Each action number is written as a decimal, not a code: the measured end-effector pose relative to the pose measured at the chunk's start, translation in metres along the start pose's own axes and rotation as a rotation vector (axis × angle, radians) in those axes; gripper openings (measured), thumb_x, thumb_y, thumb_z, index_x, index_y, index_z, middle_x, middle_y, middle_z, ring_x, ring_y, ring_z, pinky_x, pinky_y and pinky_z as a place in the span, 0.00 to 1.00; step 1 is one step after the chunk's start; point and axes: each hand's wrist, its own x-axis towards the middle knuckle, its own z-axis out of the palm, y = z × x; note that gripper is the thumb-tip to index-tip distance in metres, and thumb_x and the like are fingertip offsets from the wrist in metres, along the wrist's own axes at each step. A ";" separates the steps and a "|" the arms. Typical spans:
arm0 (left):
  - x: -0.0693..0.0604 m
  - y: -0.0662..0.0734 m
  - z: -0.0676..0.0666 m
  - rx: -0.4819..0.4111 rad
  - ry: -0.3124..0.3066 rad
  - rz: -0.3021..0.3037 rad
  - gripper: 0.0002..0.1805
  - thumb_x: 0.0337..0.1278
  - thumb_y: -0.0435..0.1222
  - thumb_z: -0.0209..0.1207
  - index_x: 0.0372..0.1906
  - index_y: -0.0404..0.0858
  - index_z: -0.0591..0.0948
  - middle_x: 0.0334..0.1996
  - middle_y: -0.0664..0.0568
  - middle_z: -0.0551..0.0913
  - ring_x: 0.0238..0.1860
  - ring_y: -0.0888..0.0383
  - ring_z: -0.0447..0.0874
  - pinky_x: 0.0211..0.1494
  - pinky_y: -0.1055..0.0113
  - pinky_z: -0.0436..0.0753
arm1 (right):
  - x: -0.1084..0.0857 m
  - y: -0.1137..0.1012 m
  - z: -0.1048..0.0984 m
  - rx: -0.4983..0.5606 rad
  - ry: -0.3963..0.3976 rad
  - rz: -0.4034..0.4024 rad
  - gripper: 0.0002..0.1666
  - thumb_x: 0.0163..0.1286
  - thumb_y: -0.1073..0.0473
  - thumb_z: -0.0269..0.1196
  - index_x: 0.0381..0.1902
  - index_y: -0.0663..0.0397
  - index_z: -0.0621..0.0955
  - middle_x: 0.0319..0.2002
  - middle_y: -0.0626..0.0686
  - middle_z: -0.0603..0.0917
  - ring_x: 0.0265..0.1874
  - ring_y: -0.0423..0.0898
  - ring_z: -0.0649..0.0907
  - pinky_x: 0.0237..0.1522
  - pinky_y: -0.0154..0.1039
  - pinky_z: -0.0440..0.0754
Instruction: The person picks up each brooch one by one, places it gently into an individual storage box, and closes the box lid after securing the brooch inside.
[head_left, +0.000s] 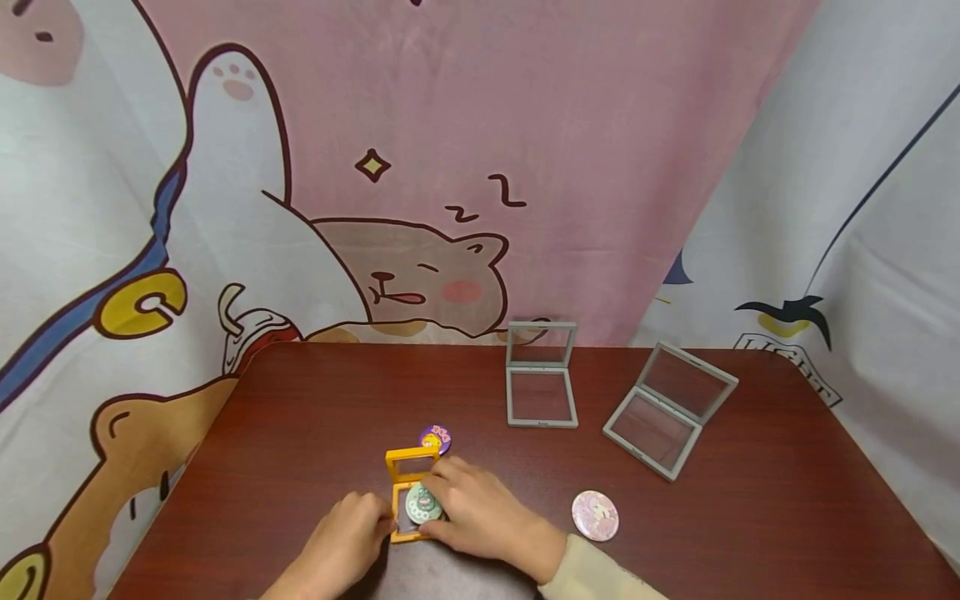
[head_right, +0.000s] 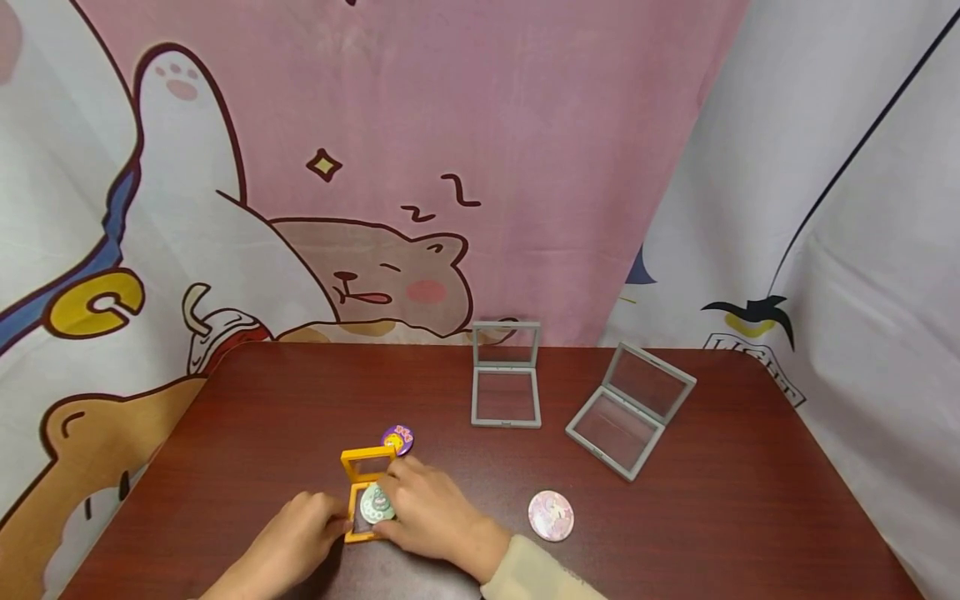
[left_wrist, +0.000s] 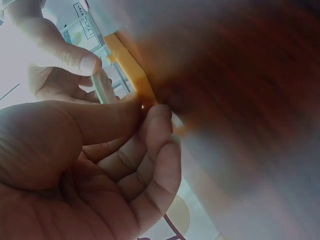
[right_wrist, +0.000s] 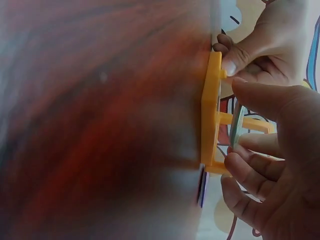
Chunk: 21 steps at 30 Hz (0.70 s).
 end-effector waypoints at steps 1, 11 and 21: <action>0.000 0.000 0.000 -0.006 -0.003 0.003 0.18 0.56 0.28 0.72 0.18 0.46 0.78 0.17 0.61 0.76 0.21 0.66 0.70 0.22 0.64 0.70 | 0.000 -0.001 0.001 -0.002 -0.003 0.000 0.25 0.62 0.43 0.77 0.50 0.51 0.86 0.46 0.44 0.82 0.44 0.38 0.79 0.40 0.30 0.79; 0.000 0.000 0.000 0.015 0.004 -0.005 0.18 0.56 0.29 0.73 0.18 0.47 0.79 0.17 0.61 0.76 0.21 0.65 0.72 0.22 0.64 0.70 | 0.005 -0.006 0.002 -0.029 -0.051 0.022 0.23 0.63 0.41 0.76 0.46 0.50 0.86 0.44 0.44 0.82 0.43 0.38 0.79 0.41 0.31 0.80; 0.000 0.000 0.000 -0.002 -0.015 -0.020 0.16 0.57 0.29 0.72 0.19 0.45 0.80 0.18 0.61 0.76 0.21 0.66 0.70 0.23 0.65 0.70 | 0.009 -0.011 0.002 -0.056 -0.085 0.064 0.21 0.63 0.39 0.75 0.41 0.48 0.85 0.42 0.42 0.81 0.42 0.38 0.79 0.39 0.33 0.81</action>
